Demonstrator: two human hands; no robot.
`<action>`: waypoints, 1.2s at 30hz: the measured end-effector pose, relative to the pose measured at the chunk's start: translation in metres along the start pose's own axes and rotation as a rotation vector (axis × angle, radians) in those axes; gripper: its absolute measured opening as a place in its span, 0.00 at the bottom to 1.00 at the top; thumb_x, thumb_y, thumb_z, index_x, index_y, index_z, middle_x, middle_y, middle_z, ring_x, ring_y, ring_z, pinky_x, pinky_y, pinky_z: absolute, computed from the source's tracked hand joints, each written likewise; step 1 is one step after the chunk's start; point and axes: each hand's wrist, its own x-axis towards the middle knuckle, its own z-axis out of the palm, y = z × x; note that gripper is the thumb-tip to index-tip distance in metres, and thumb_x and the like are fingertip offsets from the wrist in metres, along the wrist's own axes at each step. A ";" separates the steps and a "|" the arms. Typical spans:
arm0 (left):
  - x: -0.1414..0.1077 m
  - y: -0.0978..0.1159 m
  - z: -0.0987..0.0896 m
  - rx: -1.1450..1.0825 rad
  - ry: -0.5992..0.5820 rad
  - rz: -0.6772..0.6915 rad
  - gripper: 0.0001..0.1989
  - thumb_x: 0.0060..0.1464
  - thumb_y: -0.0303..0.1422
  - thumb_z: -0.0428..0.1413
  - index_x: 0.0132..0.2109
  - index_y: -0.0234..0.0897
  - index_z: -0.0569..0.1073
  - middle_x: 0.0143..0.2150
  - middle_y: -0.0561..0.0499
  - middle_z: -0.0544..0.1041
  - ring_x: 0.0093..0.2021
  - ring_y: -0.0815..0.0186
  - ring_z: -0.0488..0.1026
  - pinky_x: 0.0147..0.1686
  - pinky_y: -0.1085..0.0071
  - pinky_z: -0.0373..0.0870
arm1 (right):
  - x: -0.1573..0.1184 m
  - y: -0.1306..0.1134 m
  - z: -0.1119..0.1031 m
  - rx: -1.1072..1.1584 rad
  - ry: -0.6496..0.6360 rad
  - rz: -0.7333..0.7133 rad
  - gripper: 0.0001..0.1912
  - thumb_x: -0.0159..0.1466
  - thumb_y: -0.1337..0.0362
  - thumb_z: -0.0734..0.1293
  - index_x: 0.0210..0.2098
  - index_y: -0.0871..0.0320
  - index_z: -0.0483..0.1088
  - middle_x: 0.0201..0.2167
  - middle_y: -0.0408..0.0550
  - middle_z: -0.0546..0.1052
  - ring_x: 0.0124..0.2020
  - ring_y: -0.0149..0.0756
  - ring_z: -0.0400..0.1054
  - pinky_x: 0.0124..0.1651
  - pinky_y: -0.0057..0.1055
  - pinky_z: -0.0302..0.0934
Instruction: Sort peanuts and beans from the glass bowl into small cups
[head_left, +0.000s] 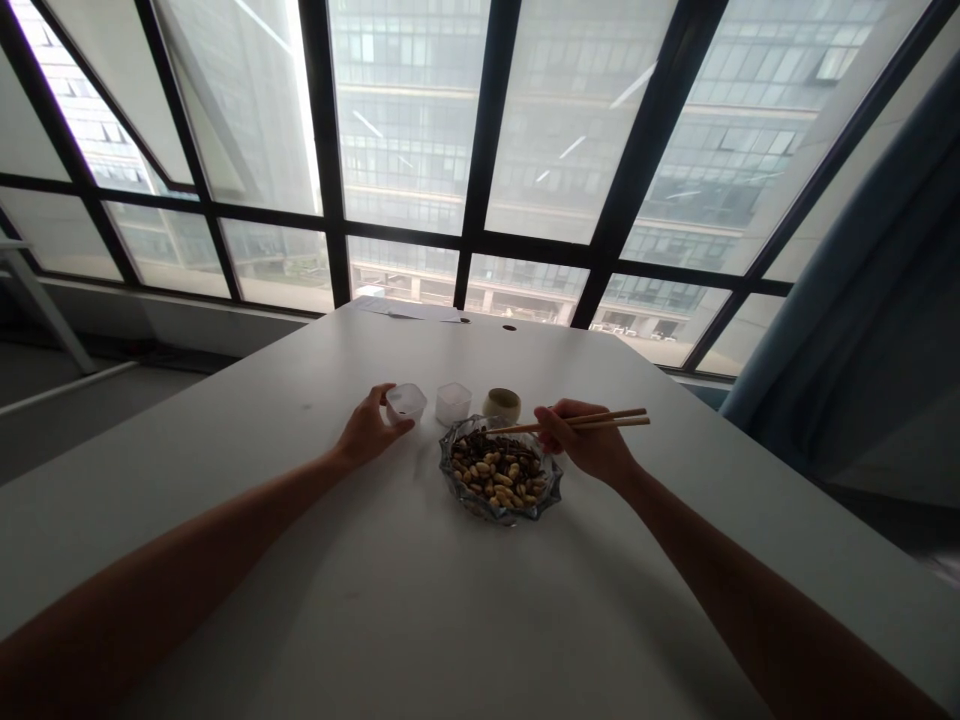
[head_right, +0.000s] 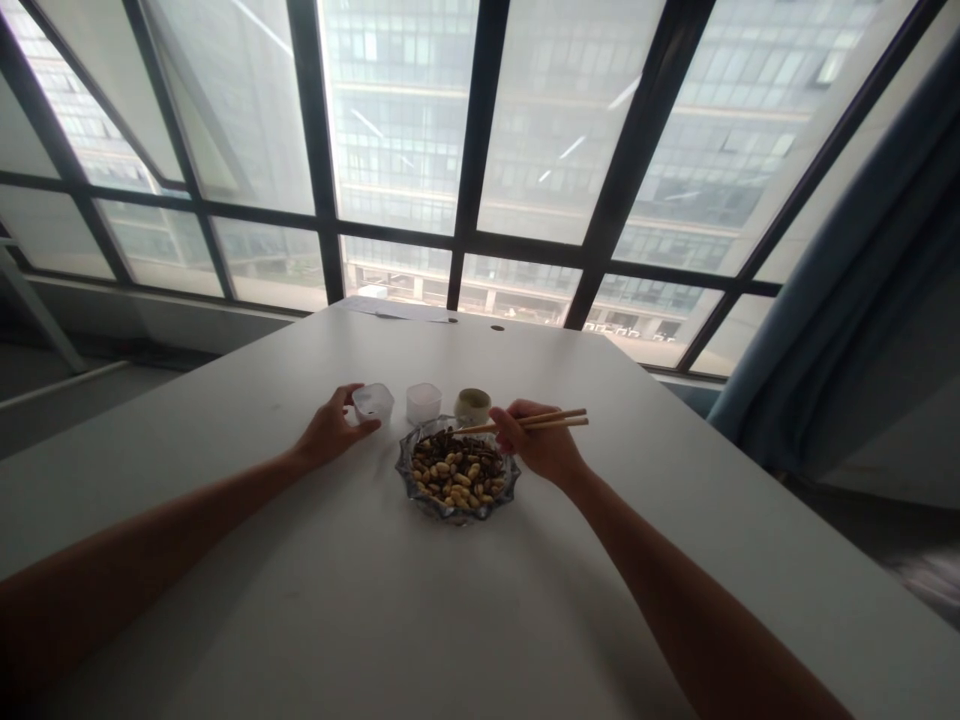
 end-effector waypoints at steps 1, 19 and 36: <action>-0.001 0.000 0.000 -0.006 0.014 0.027 0.37 0.45 0.43 0.63 0.60 0.37 0.64 0.54 0.40 0.76 0.54 0.51 0.75 0.53 0.54 0.72 | 0.001 0.000 -0.001 0.018 0.018 0.000 0.26 0.55 0.40 0.73 0.21 0.57 0.73 0.17 0.48 0.77 0.16 0.33 0.70 0.18 0.27 0.66; -0.006 0.005 0.001 0.029 0.067 0.174 0.32 0.47 0.38 0.63 0.59 0.38 0.65 0.57 0.40 0.74 0.56 0.52 0.73 0.55 0.53 0.72 | 0.012 0.006 -0.018 0.173 0.195 0.088 0.28 0.50 0.38 0.76 0.23 0.59 0.74 0.16 0.48 0.76 0.14 0.35 0.69 0.16 0.29 0.64; 0.025 0.057 -0.010 0.182 -0.027 0.195 0.40 0.53 0.56 0.58 0.65 0.38 0.63 0.65 0.38 0.70 0.65 0.47 0.66 0.64 0.47 0.58 | 0.023 0.016 -0.047 0.077 0.303 -0.019 0.29 0.53 0.37 0.73 0.24 0.59 0.72 0.16 0.48 0.76 0.14 0.34 0.70 0.15 0.28 0.64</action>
